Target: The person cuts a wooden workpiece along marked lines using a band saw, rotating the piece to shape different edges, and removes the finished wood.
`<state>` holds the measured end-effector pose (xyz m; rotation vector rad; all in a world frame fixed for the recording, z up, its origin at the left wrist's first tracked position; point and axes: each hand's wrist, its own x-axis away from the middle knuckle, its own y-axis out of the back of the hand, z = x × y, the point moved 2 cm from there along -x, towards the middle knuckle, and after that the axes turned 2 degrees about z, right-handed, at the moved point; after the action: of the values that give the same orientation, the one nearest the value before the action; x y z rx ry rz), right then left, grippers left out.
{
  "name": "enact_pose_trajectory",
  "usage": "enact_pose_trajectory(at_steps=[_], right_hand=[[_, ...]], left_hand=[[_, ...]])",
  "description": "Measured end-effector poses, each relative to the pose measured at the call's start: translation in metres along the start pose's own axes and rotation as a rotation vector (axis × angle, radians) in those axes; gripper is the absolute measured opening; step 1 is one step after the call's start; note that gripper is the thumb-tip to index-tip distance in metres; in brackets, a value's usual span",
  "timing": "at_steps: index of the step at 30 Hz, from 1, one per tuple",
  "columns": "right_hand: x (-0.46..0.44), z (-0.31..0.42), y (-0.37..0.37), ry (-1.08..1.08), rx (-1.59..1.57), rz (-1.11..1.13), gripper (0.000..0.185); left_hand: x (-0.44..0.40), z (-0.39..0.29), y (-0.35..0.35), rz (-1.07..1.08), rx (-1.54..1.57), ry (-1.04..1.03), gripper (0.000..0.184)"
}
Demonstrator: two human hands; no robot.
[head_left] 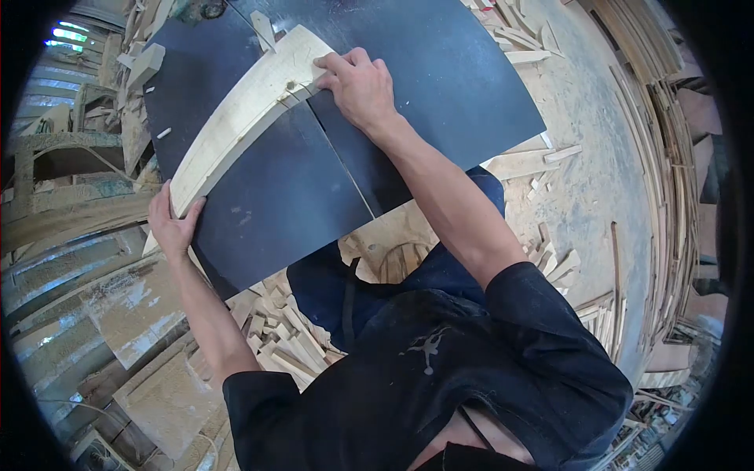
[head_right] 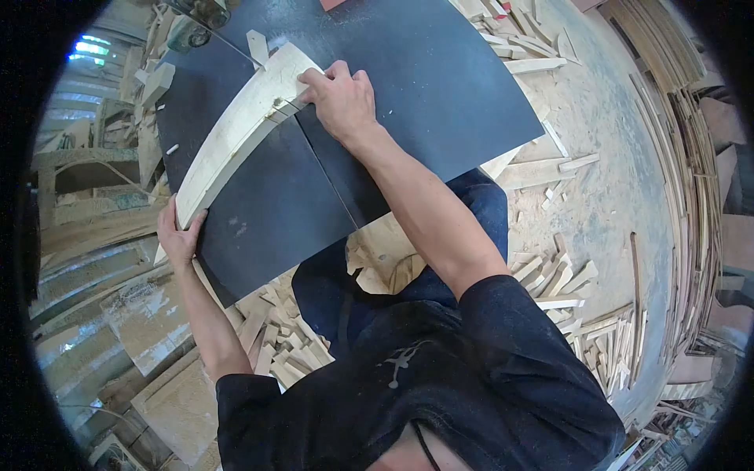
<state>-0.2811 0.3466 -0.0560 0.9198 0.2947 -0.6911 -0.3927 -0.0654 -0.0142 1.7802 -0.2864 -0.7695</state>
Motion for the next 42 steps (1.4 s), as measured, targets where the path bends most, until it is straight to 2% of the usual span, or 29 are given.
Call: enact_pose_trajectory(at_steps=[15, 19, 24, 42], right_hand=[[-0.002, 0.001, -0.002, -0.059, 0.005, 0.030, 0.024], [0.003, 0.002, 0.003, -0.058, -0.008, 0.036, 0.025], [0.033, 0.003, 0.023, -0.034, 0.003, 0.004, 0.024], [0.004, 0.000, 0.006, -0.086, 0.043, -0.006, 0.022]], left_hand=[[-0.001, 0.009, -0.003, 0.023, -0.003, 0.060, 0.078], [0.007, 0.009, 0.000, -0.042, 0.009, -0.019, 0.078], [0.018, -0.002, 0.004, -0.022, 0.015, -0.038, 0.079], [-0.018, 0.008, -0.009, -0.022, 0.023, -0.010, 0.079]])
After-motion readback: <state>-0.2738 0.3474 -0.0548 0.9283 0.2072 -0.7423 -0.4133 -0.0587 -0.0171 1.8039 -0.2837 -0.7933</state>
